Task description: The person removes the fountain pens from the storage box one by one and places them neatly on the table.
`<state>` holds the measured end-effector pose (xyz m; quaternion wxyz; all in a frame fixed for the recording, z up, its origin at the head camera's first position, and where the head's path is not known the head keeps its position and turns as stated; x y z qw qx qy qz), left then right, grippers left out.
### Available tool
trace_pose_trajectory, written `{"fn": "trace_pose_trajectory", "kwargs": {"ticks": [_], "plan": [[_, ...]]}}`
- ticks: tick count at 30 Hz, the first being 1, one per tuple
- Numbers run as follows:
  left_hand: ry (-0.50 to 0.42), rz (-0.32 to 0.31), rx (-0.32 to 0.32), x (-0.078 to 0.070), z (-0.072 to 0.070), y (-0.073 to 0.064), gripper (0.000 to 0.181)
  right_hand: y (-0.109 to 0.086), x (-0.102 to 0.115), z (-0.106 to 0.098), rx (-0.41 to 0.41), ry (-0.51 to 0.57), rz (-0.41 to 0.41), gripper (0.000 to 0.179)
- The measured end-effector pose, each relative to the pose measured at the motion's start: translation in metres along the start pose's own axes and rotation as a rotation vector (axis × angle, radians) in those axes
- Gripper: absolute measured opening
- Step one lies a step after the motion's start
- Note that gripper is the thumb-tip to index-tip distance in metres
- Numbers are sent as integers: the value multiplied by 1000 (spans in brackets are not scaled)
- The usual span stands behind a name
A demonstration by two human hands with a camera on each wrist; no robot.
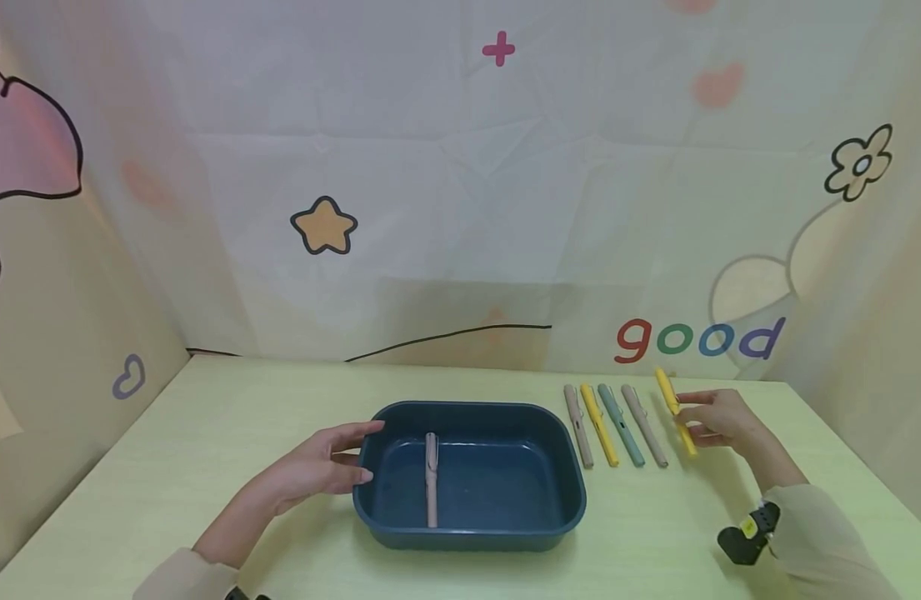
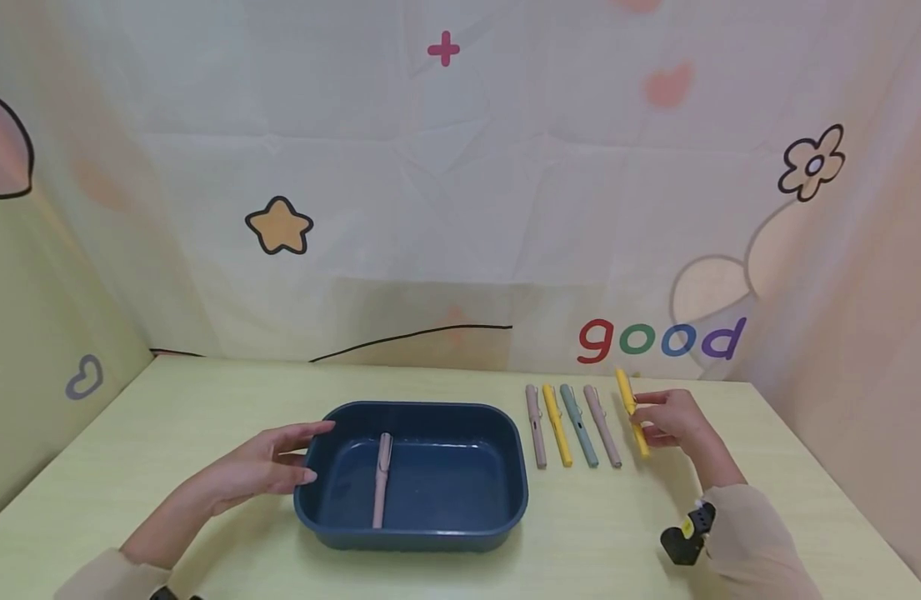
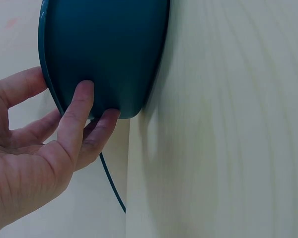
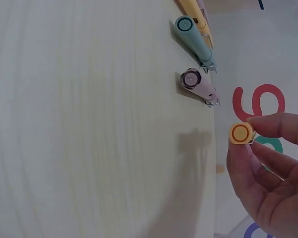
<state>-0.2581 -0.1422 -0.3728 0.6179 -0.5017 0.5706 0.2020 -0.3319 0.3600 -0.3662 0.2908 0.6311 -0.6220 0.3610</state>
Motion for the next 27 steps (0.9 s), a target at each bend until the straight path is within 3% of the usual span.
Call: {"fn": "trace_pose_trajectory", "kwargs": {"ticks": [27], "plan": [[9, -6, -12, -1, 1, -1, 69, 6, -9, 11, 42, -22, 3, 53]]}}
Point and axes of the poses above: each hand's wrist, its own y-axis towards the middle knuckle, its own z-axis out of the palm, x = y × z, the point moved 6 cm from there along y, towards the middle knuckle, and after that the axes turned 14 degrees about -z, right-handed, at the moved point
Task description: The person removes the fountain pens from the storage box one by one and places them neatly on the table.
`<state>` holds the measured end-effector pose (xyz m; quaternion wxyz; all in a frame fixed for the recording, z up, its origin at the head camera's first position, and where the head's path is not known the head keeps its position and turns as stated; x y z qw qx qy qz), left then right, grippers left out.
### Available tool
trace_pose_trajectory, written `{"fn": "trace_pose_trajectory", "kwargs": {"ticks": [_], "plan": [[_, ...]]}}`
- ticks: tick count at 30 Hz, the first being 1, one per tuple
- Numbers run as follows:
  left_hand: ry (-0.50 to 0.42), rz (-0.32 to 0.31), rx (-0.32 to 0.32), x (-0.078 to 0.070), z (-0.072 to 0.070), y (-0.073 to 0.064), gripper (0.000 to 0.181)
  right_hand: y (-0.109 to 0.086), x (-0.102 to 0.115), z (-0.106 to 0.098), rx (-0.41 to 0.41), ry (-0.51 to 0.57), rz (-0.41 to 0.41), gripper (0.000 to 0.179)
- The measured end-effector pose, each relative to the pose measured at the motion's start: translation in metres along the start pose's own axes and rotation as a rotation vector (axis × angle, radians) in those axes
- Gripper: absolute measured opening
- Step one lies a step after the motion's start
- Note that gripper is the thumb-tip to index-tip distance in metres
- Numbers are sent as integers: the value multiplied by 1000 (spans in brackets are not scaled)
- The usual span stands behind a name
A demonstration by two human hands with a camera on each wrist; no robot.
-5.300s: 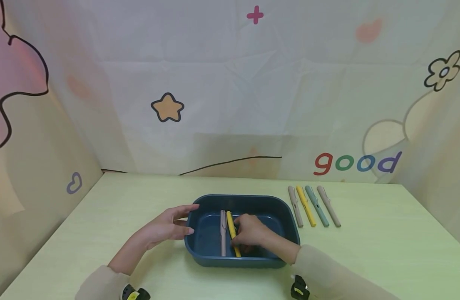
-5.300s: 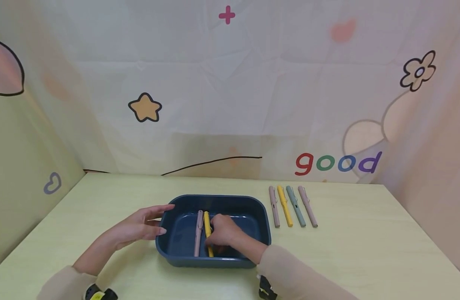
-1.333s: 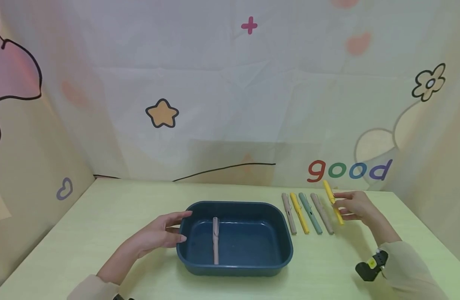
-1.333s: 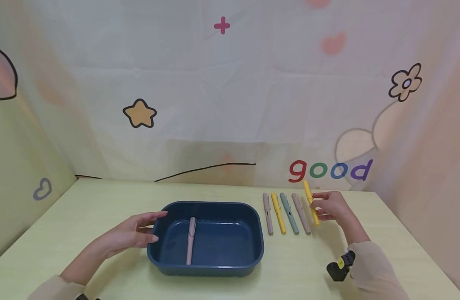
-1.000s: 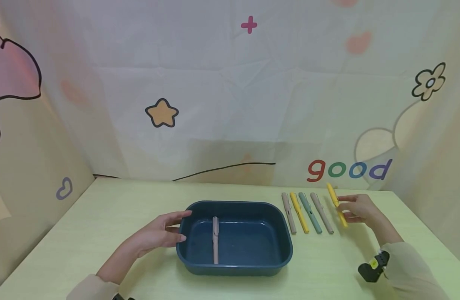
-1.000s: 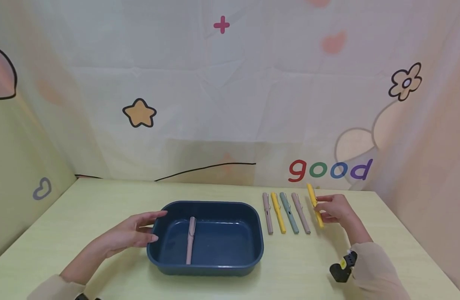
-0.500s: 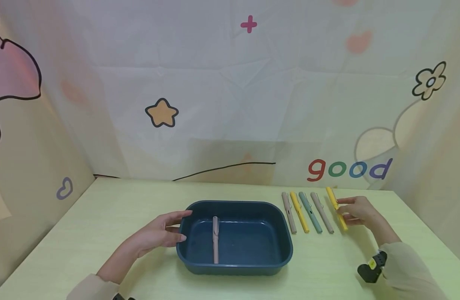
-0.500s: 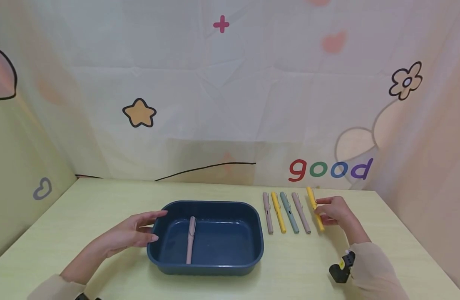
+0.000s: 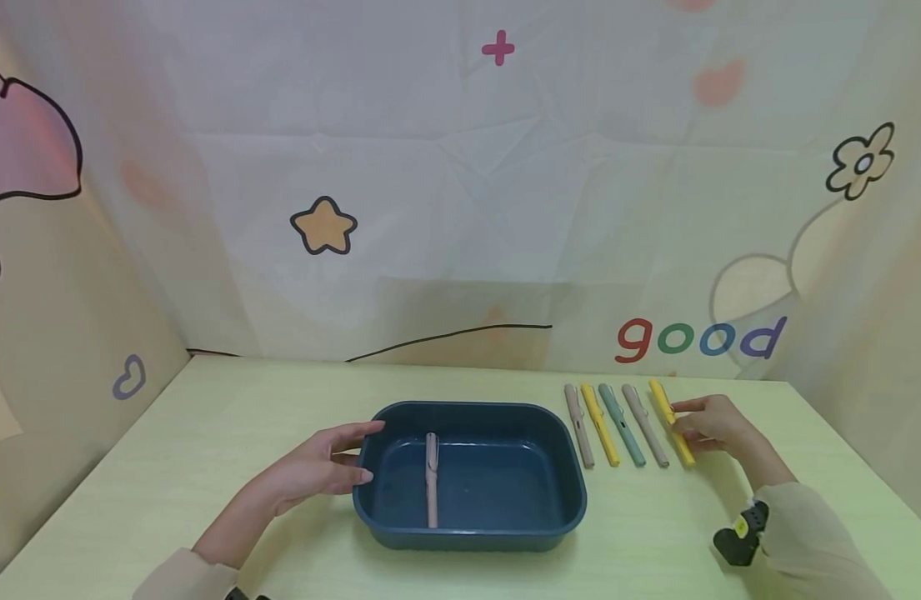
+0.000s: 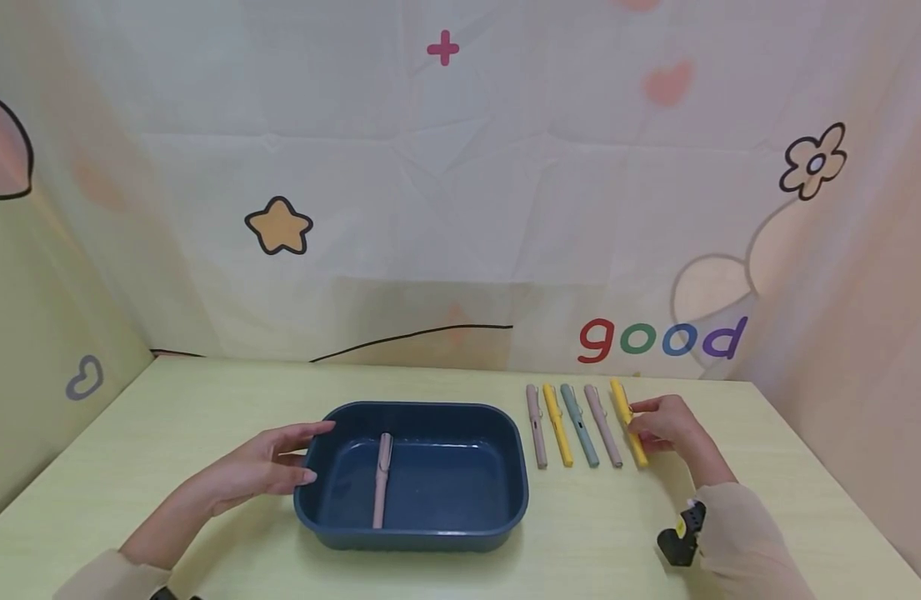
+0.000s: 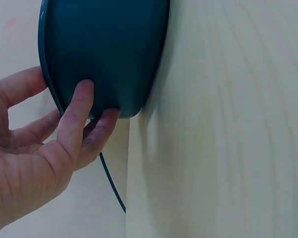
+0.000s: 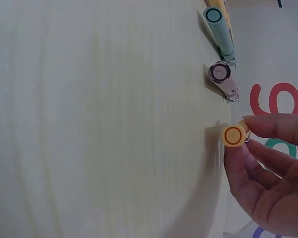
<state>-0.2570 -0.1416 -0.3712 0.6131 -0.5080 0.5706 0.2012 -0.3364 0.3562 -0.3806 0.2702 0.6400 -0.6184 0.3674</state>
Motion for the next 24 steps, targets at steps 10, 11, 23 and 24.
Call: {"fn": "trace_pose_trajectory", "kwargs": {"ticks": [10, 11, 23, 24], "plan": [[6, -6, -6, 2, -1, 2, 68, 4, -2, 2, 1, -28, -5, 54], [5, -6, -5, 2, -1, 2, 69, 4, -1, 2, 4, -34, -7, 53], [-3, -3, 6, 3, -1, 2, 69, 8, -5, 4, 1, -41, -14, 52], [-4, -4, 6, 2, -1, 2, 69, 9, -6, 4, 5, -43, -15, 53]]}}
Point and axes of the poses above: each hand's wrist, its own y-axis towards the middle knuckle, its own z-axis out of the palm, x = y × z, the point moved 6 cm from there along y, towards the middle knuckle, and after that the axes turned 14 degrees about -z, right-handed, at the moved point
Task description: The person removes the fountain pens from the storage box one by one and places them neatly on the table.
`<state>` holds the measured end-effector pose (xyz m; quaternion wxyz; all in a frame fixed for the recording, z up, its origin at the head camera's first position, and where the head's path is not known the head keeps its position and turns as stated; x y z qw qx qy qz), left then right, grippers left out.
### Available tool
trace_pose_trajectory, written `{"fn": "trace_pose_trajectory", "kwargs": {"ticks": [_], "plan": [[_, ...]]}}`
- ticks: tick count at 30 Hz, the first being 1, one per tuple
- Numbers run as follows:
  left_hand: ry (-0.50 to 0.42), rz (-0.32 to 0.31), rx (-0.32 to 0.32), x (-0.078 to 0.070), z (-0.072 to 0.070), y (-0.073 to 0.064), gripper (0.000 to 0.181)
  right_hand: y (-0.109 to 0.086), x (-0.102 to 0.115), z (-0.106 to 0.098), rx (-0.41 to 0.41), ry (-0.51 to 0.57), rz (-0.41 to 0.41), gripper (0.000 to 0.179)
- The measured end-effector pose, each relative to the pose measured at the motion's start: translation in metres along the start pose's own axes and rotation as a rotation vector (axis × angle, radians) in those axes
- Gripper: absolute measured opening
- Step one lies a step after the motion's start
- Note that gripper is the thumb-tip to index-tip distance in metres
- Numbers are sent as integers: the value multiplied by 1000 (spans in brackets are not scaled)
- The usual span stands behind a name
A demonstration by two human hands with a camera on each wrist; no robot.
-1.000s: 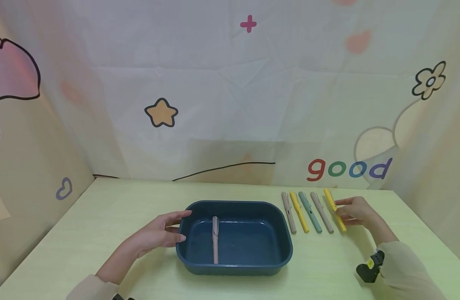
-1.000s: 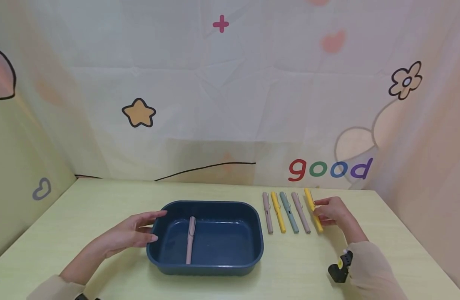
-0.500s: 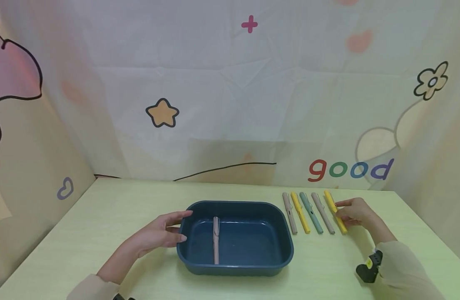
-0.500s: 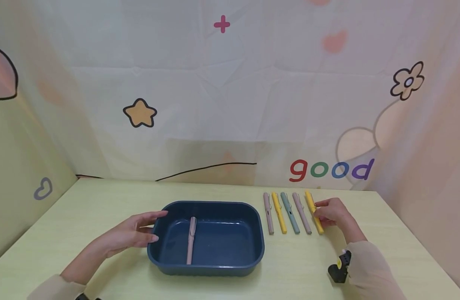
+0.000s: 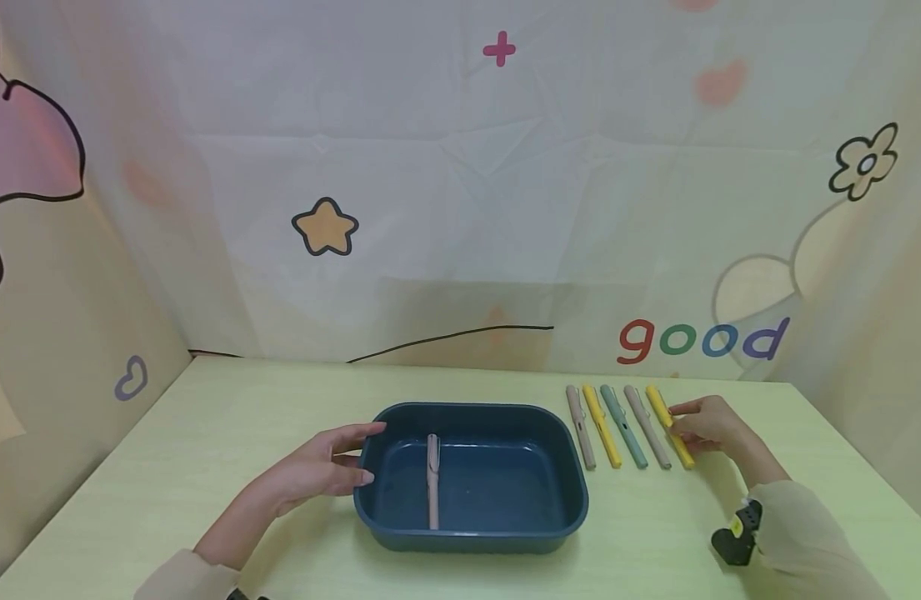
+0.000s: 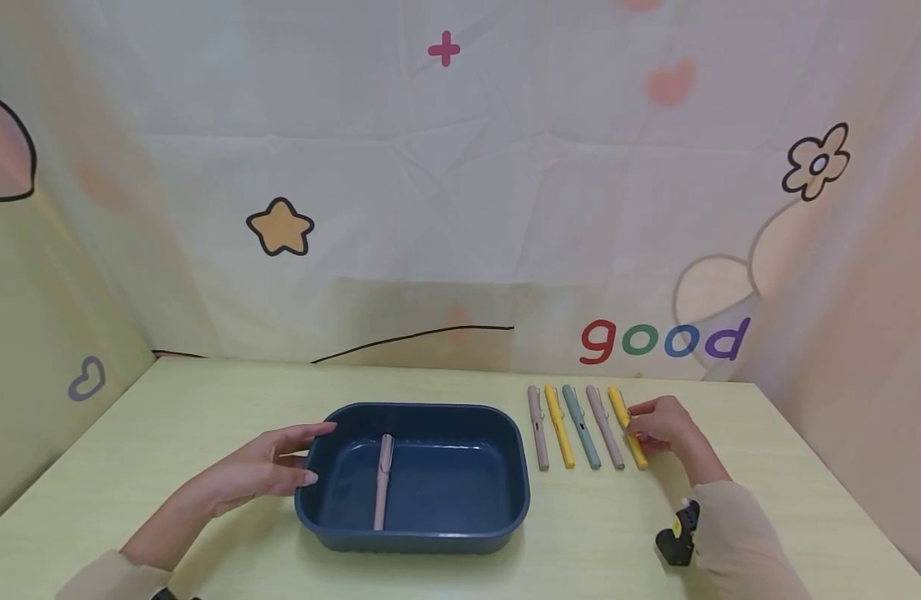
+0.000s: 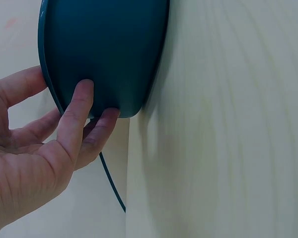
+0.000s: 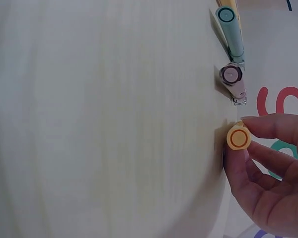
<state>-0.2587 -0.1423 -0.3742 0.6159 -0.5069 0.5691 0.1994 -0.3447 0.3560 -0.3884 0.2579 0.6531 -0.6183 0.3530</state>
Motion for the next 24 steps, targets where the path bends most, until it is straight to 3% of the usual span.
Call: {"fn": "trace_pose_trajectory", "kwargs": {"ticks": [14, 24], "plan": [[-5, 2, 2, -2, 0, -2, 69, -2, 6, 0, -14, -74, 22, 47], [-5, 0, 0, 0, 1, 0, 69, -2, 1, -1, -16, -59, 41, 47]]}}
Point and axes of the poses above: each hand's wrist, its own y-axis towards the middle knuckle, its own z-axis out of the palm, x = y × z, the point moved 6 cm from there along y, towards the middle knuckle, and after that the axes turned 14 degrees about -z, right-handed, at the moved point
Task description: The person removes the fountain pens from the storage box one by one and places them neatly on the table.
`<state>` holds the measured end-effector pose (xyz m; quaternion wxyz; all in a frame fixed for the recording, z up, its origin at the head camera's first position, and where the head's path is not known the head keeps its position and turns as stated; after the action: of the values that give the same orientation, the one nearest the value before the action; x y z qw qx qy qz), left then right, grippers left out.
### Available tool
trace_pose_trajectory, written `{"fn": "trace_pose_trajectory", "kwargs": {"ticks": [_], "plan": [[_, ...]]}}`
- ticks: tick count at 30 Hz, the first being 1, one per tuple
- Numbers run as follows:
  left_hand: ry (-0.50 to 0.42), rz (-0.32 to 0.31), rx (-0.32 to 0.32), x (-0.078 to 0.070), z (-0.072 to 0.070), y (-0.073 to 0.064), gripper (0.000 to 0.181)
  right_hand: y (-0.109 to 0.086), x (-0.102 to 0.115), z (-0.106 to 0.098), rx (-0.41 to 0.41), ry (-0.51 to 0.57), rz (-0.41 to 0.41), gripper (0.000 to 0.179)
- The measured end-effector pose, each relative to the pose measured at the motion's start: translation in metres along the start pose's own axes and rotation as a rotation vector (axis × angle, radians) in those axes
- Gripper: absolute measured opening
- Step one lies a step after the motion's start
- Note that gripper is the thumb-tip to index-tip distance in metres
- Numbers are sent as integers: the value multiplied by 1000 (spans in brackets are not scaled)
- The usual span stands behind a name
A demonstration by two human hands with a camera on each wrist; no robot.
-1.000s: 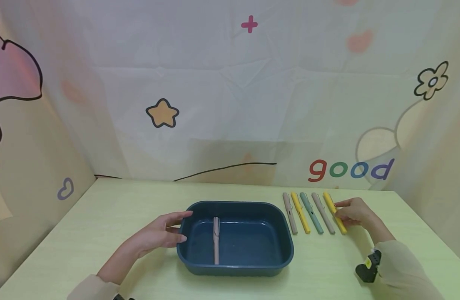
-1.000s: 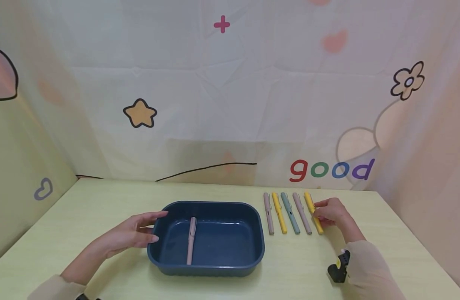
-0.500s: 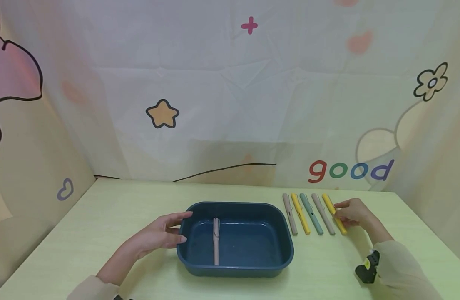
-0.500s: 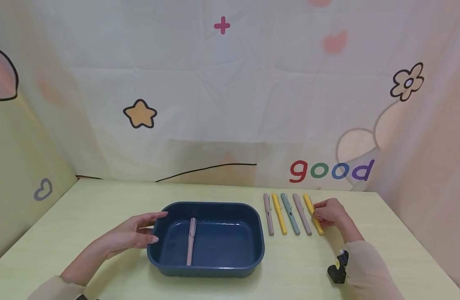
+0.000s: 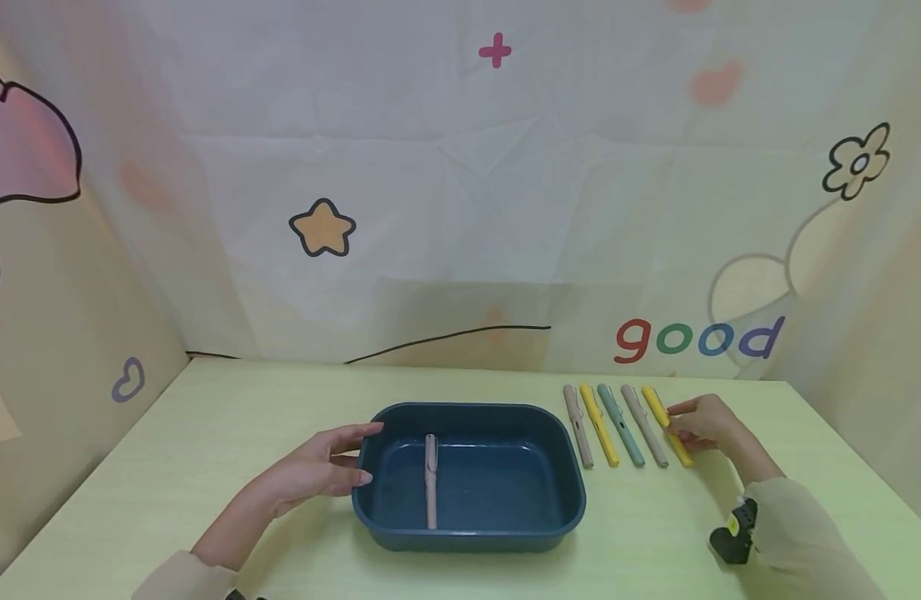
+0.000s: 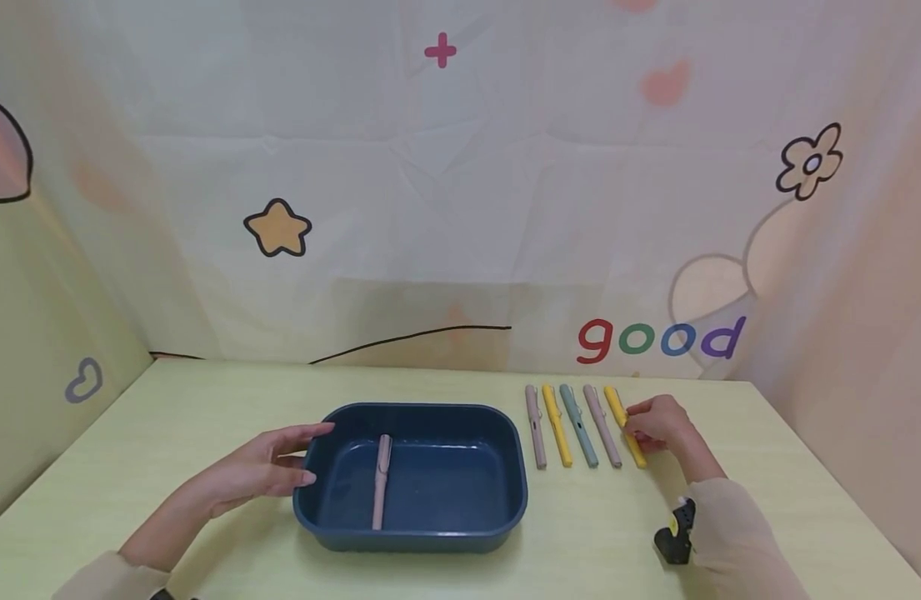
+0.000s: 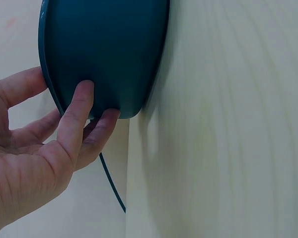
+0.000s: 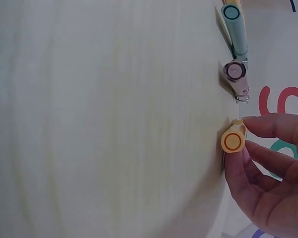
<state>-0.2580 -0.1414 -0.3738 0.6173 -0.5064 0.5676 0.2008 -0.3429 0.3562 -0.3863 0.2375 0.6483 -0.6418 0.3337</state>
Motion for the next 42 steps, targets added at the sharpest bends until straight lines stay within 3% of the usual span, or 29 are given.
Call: {"fn": "trace_pose_trajectory", "kwargs": {"ticks": [15, 25, 42], "plan": [[19, 2, -10, -2, -3, -2, 69, -6, 13, -13, 7, 30, -90, 53], [8, 5, -15, -2, -3, 0, 69, -21, 54, -15, 25, 39, -241, 55], [5, -19, -27, 1, -1, 0, 68, -47, 139, 28, 63, 54, -464, 51]]}}
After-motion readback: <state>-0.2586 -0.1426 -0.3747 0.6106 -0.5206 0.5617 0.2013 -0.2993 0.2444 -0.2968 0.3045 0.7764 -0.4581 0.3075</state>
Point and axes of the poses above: each hand's wrist, its own y-axis towards the middle knuckle, its own z-axis out of the palm, x = y × z, the point moved 6 cm from there along y, towards the middle knuckle, and after that the axes turned 14 degrees about -z, right-handed, at the moved point
